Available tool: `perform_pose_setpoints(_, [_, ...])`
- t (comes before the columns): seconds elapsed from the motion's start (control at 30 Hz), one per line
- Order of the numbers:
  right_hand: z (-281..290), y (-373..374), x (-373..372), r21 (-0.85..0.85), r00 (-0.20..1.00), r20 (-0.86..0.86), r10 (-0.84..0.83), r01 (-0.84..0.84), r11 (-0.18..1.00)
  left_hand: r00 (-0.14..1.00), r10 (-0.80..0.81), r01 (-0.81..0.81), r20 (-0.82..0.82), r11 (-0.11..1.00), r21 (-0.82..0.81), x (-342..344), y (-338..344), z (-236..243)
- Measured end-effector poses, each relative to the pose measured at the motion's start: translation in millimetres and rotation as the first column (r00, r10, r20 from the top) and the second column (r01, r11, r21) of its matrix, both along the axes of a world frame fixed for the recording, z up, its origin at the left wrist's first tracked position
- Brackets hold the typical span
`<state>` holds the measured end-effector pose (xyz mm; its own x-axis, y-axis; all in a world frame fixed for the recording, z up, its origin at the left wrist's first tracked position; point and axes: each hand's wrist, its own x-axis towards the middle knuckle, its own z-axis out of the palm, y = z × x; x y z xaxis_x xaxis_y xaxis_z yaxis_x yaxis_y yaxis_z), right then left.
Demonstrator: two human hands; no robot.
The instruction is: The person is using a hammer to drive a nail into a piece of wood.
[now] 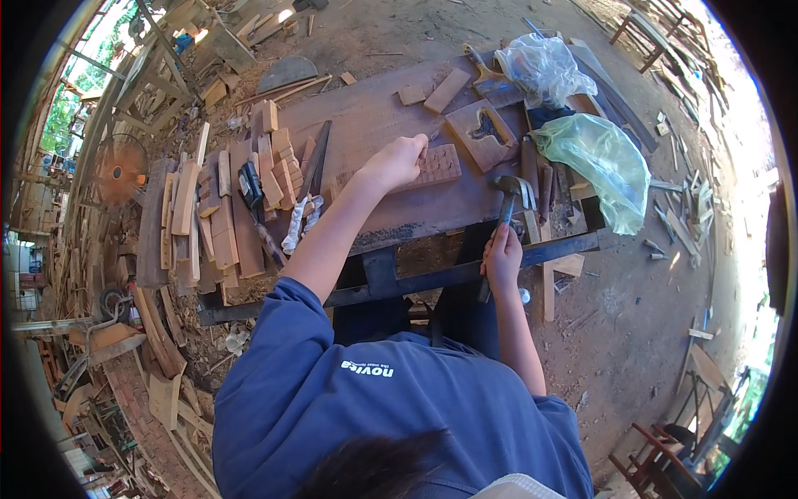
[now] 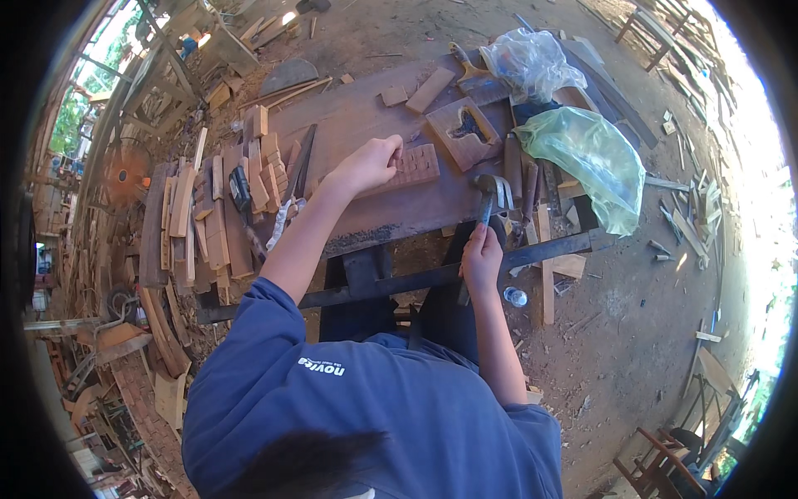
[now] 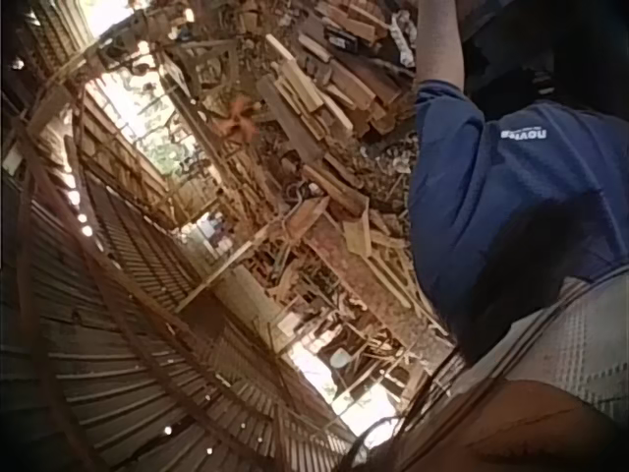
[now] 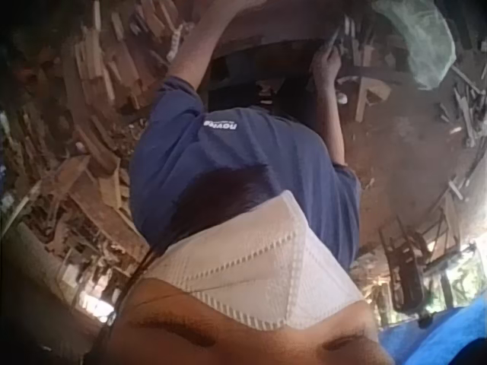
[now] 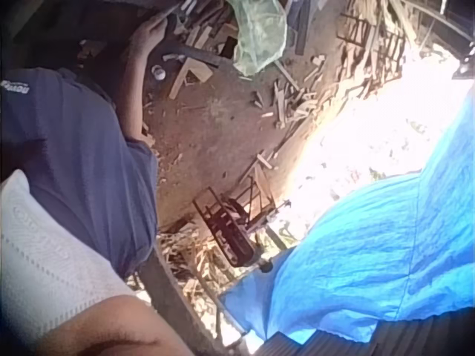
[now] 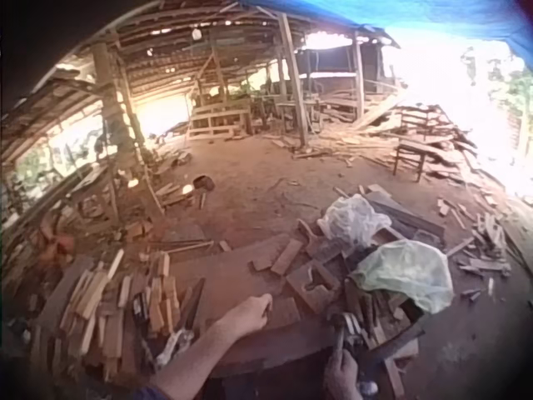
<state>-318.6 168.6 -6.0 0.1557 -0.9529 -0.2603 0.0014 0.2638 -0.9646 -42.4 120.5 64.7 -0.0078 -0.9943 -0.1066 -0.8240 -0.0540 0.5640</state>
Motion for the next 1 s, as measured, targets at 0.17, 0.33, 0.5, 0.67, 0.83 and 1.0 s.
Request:
perform_pose_setpoints(0.17, [-4.4,-0.4,-1.3,0.002,1.000,-0.002,-0.002,0.002,1.000,0.994,-0.031,0.028,0.109,0.999,0.030,-7.1,-2.4,1.1])
perform_pose_setpoints(0.33, [-5.8,0.1,-1.8,0.003,0.999,-0.031,0.018,-0.017,1.000,0.992,-0.022,0.012,0.122,0.997,0.077,-10.1,-2.1,1.2])
perform_pose_setpoints(0.5, [-6.4,0.1,-2.7,0.006,1.000,0.000,0.021,-0.021,1.000,0.987,0.055,-0.058,0.150,0.998,0.014,-10.5,-5.8,-6.3])
perform_pose_setpoints(0.67, [-6.9,-0.5,-3.2,-0.006,1.000,-0.013,0.024,-0.024,1.000,0.991,0.133,-0.130,0.030,0.988,-0.086,-16.2,10.2,-8.8])
perform_pose_setpoints(0.83, [-6.6,-1.0,-2.6,0.002,1.000,0.012,0.027,-0.027,1.000,0.955,0.191,-0.241,-0.226,0.946,-0.216,-20.9,20.0,-26.6])
perform_pose_setpoints(1.0, [-9.6,-1.0,-2.8,-0.013,1.000,-0.011,0.025,-0.025,1.000,0.906,0.234,-0.340,-0.353,0.900,-0.274,-26.8,23.0,-43.8])
